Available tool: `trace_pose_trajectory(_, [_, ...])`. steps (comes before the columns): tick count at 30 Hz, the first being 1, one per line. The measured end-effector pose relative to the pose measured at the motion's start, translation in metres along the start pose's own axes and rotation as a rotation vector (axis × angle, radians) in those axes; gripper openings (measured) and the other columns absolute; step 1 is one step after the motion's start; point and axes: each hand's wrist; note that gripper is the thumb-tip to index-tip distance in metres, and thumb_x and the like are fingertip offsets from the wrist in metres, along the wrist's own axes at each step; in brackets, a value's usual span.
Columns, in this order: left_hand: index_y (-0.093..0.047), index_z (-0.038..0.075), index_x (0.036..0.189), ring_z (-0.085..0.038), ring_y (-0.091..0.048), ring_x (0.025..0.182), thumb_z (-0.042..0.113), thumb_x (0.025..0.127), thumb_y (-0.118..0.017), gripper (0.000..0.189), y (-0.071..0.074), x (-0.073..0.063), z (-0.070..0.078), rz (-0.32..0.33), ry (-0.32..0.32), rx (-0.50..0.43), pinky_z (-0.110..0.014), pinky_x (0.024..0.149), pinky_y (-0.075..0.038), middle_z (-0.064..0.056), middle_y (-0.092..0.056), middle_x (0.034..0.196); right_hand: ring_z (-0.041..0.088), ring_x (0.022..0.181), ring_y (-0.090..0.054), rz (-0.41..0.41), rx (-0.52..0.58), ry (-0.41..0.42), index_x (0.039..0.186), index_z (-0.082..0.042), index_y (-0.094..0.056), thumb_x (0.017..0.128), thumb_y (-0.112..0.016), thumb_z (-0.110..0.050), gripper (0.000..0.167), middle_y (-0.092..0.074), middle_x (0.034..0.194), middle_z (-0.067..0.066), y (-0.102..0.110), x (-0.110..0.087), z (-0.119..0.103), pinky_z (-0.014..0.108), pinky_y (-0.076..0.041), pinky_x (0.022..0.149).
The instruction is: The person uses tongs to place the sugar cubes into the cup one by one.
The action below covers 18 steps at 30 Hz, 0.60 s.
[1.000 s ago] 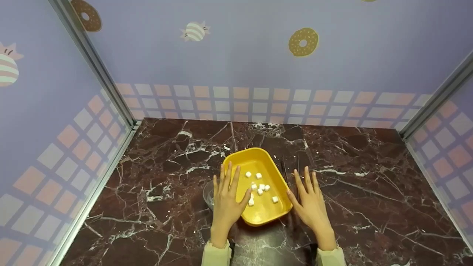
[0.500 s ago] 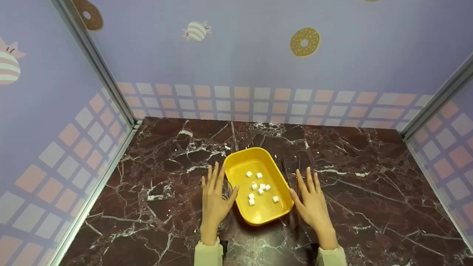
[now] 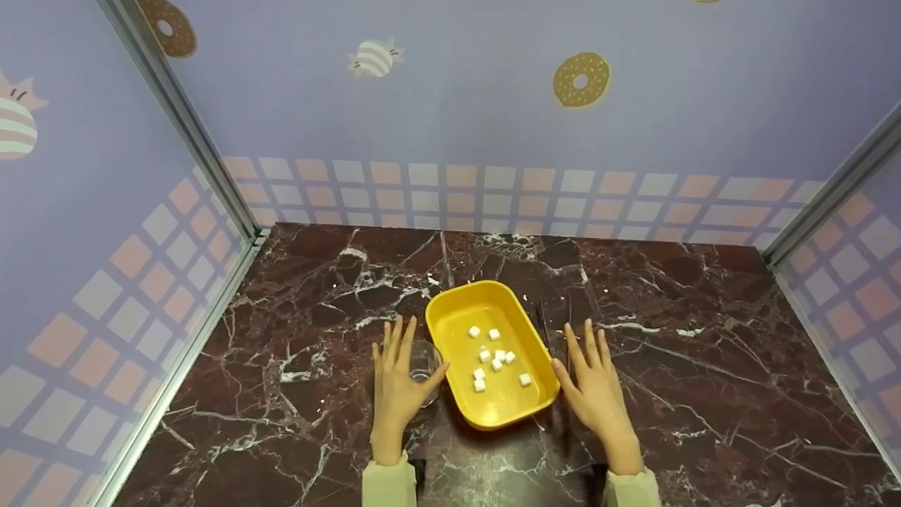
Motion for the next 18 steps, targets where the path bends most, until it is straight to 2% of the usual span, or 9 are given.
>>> trace_pose_trajectory(4, [-0.031, 0.015, 0.139, -0.036, -0.024, 0.133, 0.047, 0.066, -0.073, 0.09, -0.0011, -0.0013, -0.0039, -0.025, 0.023, -0.021, -0.063, 0.105, -0.014, -0.012, -0.027, 0.146, 0.04, 0.136, -0.01, 0.005, 0.007, -0.001, 0.142, -0.02, -0.025, 0.091, -0.044, -0.039, 0.057, -0.012, 0.149, 0.015, -0.0006, 0.0002, 0.0011, 0.06, -0.025, 0.102])
trace_pose_trajectory(8, [-0.032, 0.013, 0.139, -0.037, -0.028, 0.131, 0.045, 0.061, -0.077, 0.095, 0.0002, -0.0023, -0.007, -0.025, 0.026, -0.053, -0.062, 0.104, -0.018, -0.013, -0.027, 0.145, 0.04, 0.136, -0.009, 0.003, 0.018, -0.009, 0.142, -0.02, -0.025, 0.092, -0.043, -0.039, 0.057, -0.011, 0.149, 0.015, -0.0014, 0.0007, 0.002, 0.059, -0.024, 0.104])
trace_pose_trajectory(15, [-0.031, 0.015, 0.139, -0.04, -0.037, 0.124, 0.042, 0.057, -0.08, 0.099, 0.0025, -0.0037, -0.0101, -0.031, 0.042, -0.106, -0.054, 0.093, -0.04, -0.012, -0.028, 0.145, 0.04, 0.136, -0.007, -0.015, 0.038, -0.035, 0.142, -0.021, -0.023, 0.092, -0.042, -0.04, 0.057, -0.008, 0.15, 0.015, -0.0022, 0.0006, 0.0038, 0.058, -0.022, 0.105])
trace_pose_trajectory(18, [-0.031, 0.015, 0.139, -0.038, -0.038, 0.124, 0.042, 0.057, -0.081, 0.099, 0.0024, -0.0034, -0.0104, -0.049, 0.059, -0.134, -0.051, 0.088, -0.045, -0.011, -0.029, 0.144, 0.04, 0.136, -0.008, -0.014, 0.036, -0.042, 0.142, -0.021, -0.024, 0.092, -0.042, -0.04, 0.056, -0.008, 0.15, 0.015, -0.0024, 0.0005, 0.0051, 0.06, -0.023, 0.104])
Point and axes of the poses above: each hand's wrist, its own x-axis towards the middle knuckle, its own y-axis out of the back of the hand, z = x × y
